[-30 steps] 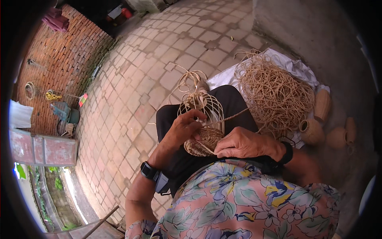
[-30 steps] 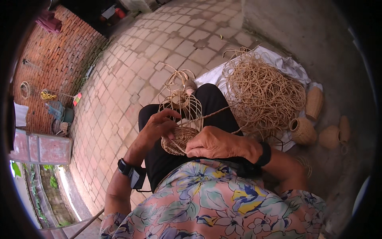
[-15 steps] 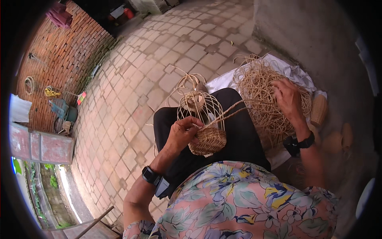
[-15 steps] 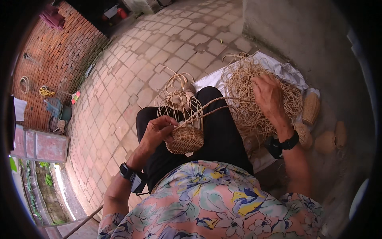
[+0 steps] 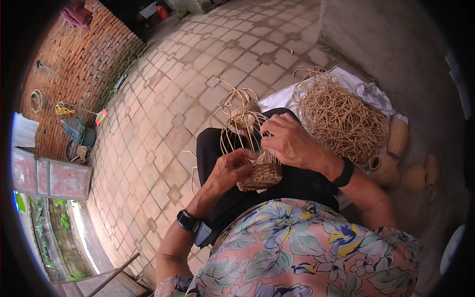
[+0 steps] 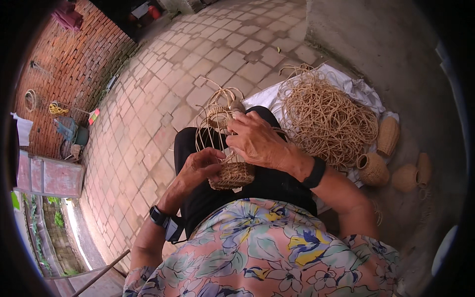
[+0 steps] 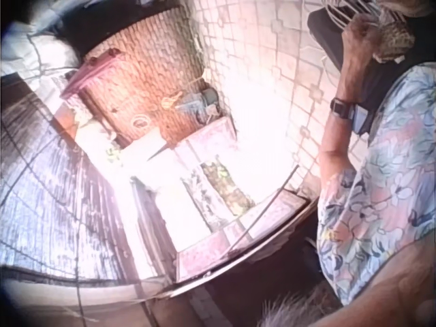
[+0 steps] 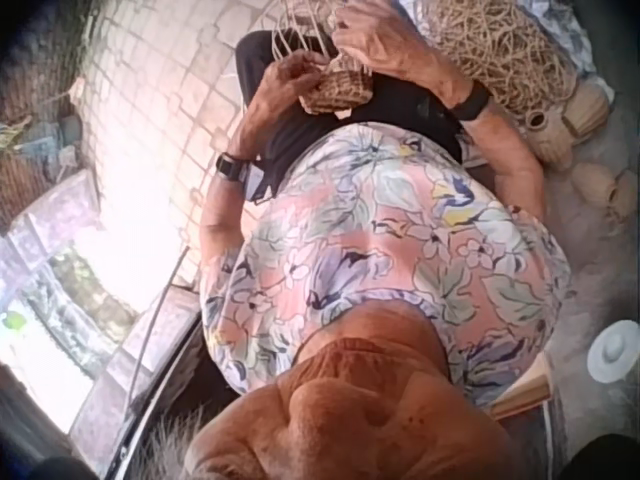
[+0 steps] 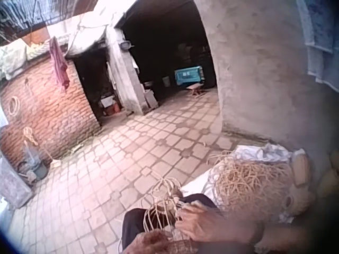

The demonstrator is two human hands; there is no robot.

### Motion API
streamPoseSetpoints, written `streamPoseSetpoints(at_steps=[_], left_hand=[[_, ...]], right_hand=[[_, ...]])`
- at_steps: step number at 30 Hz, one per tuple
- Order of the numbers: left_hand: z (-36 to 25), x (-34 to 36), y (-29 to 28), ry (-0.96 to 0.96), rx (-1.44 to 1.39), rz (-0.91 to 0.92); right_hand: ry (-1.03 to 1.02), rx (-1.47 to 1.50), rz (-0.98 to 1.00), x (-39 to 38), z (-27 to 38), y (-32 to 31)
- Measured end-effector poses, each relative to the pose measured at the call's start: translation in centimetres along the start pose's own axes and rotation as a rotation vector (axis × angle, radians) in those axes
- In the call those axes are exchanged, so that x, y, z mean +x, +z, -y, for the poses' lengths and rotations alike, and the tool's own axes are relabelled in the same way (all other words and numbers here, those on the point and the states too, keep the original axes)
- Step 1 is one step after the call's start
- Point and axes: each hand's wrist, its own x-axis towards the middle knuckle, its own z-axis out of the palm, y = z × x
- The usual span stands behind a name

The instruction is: Weaving a small basket or decorative item using natural fibers.

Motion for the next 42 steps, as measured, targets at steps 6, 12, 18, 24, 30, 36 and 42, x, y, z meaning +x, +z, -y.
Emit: streamPoseSetpoints(at_steps=[6, 12, 18, 24, 30, 36, 42], left_hand=[[0.1, 0.1, 0.2, -0.049, 0.030, -0.033], [-0.3, 0.4, 0.1, -0.065, 0.002, -0.005], [0.0, 0.8, -0.1, -0.074, 0.000, 0.011], [0.1, 0.8, 0.1, -0.050, 0.030, 0.024], [0.3, 0.9, 0.3, -0.046, 0.003, -0.005], [0.7, 0.8, 0.5, -0.023, -0.032, -0.047], [0.7, 0.8, 1.2, 0.022, 0.091, -0.143]], right_hand=[[0.248, 0.343, -0.026, -2.5, 1.8, 0.0], [0.273, 0.128, 0.042, -3.2, -0.1, 1.2], [0.050, 0.017, -0.015, -0.6, 0.7, 1.2], [0.751, 0.795, 0.297, -4.3, 1.6, 1.3], [1.116, 1.669, -0.178, -6.0, 0.1, 3.2], [0.926, 1.495, -0.122, -1.7, -2.2, 4.4], [0.585, 0.550, -0.037, 3.7, -2.2, 6.1]])
